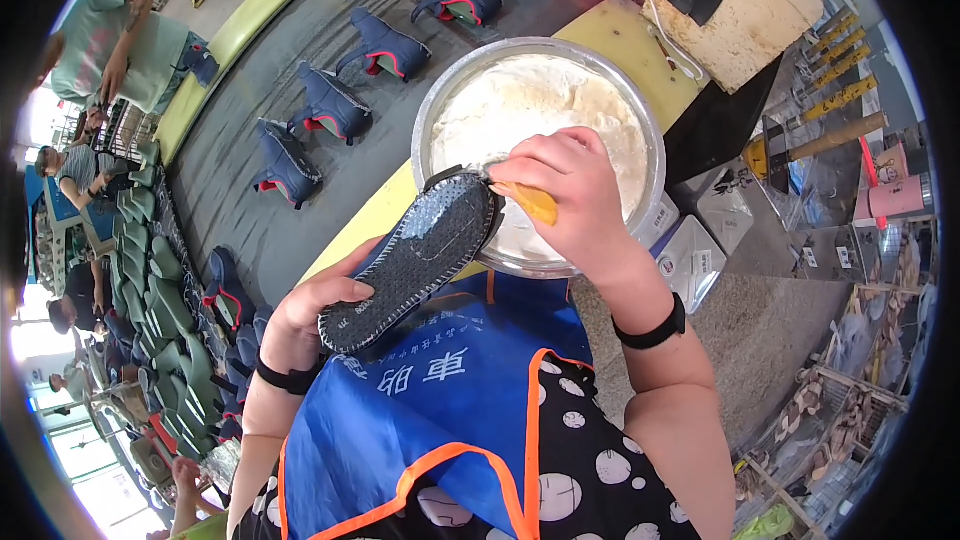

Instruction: Applying adhesive to the bottom of shoe soles using a manual brush applicator.

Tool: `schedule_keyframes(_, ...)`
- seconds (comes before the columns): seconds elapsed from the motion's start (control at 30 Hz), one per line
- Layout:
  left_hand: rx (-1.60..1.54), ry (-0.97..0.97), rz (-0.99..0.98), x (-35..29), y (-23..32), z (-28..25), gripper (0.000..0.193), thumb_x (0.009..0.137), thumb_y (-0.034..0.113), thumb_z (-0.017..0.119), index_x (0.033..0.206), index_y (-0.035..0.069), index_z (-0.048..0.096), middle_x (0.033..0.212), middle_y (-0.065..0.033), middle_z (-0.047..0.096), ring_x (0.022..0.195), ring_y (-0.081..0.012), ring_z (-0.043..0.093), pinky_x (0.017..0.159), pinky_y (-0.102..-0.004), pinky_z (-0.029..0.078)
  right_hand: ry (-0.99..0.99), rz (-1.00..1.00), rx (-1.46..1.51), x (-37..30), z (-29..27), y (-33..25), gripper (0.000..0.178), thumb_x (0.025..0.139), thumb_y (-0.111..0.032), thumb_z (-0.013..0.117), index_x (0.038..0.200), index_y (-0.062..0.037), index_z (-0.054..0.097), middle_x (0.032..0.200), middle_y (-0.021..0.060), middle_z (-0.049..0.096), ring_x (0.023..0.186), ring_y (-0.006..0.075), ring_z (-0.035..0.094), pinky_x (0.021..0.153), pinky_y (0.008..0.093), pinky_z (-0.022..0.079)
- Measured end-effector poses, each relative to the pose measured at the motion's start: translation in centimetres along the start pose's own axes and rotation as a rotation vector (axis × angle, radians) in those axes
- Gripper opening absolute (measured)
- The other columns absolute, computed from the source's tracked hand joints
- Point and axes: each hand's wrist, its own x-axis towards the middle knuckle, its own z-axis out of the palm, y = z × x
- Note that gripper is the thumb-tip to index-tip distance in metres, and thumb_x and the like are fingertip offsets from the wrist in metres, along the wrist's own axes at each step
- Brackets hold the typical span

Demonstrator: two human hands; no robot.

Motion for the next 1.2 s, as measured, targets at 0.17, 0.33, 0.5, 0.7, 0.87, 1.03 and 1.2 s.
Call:
schedule_keyframes(0.17,-0.142,-0.009,-0.093,-0.1,-0.5,-0.2,0.087,0.081,0.019,0.063,0.158,-0.003,0.027,0.153,-0.0172,0.045,0.141,-0.0227,0.044,0.117,-0.0313,0.032,0.063,-0.128,0.273,-0.1,1.1,-1.7,0.026,0.076,-0.007,0.082,0.100,-0.0107,0.074,0.085,0.0047,0.065,0.079,0.0232,0.064,0.068,0.0336,0.049)
schedule_keyframes(0.33,-0.004,-0.043,0.049,0.1,-1.4,-0.8,0.094,0.071,0.017,0.063,0.156,-0.004,0.030,0.153,-0.0194,0.045,0.141,-0.0269,0.047,0.118,-0.0351,0.034,0.125,0.078,0.277,-0.3,1.4,-1.4,0.018,0.080,0.000,0.078,0.096,-0.0046,0.070,0.084,0.0070,0.064,0.074,0.0225,0.065,0.065,0.0324,0.051)
schedule_keyframes(0.5,0.064,0.009,0.126,-0.5,-2.4,-1.5,0.094,0.075,0.021,0.068,0.157,-0.001,0.029,0.152,-0.0173,0.045,0.141,-0.0260,0.043,0.118,-0.0360,0.029,0.255,0.252,0.339,-0.6,2.2,-2.1,0.010,0.087,0.002,0.073,0.091,-0.0026,0.065,0.083,0.0068,0.065,0.068,0.0131,0.066,0.060,0.0259,0.050)
schedule_keyframes(0.7,0.150,0.095,0.197,-0.8,-3.4,-1.4,0.093,0.073,0.016,0.070,0.157,0.002,0.033,0.149,-0.0153,0.048,0.139,-0.0259,0.045,0.117,-0.0363,0.030,0.254,0.389,0.224,-0.3,3.5,-3.1,0.009,0.089,-0.005,0.072,0.086,-0.0035,0.063,0.068,0.0035,0.062,0.053,0.0114,0.059,0.052,0.0243,0.046)
schedule_keyframes(0.87,0.177,0.139,0.249,-1.1,-3.8,-1.4,0.093,0.072,0.014,0.069,0.157,0.003,0.033,0.148,-0.0151,0.048,0.138,-0.0257,0.046,0.117,-0.0364,0.031,0.296,0.446,0.258,-0.2,3.6,-3.4,0.012,0.090,-0.007,0.072,0.085,-0.0029,0.062,0.067,0.0040,0.063,0.054,0.0085,0.059,0.052,0.0235,0.045)
schedule_keyframes(1.03,0.124,0.164,0.316,-1.2,-4.0,-0.8,0.092,0.073,0.011,0.067,0.158,0.004,0.031,0.151,-0.0161,0.046,0.140,-0.0261,0.045,0.117,-0.0362,0.031,0.363,0.512,0.399,-0.2,4.6,-4.7,0.015,0.092,-0.008,0.072,0.084,-0.0019,0.061,0.064,0.0026,0.062,0.055,0.0045,0.055,0.052,0.0231,0.043)
schedule_keyframes(1.2,0.013,0.241,0.318,-1.3,-4.5,-0.3,0.093,0.074,0.009,0.065,0.159,0.004,0.027,0.152,-0.0174,0.043,0.139,-0.0268,0.046,0.116,-0.0356,0.033,0.262,0.548,0.495,-1.8,5.5,-8.0,0.017,0.092,-0.008,0.072,0.082,-0.0026,0.060,0.063,0.0018,0.060,0.057,0.0049,0.053,0.053,0.0249,0.043)
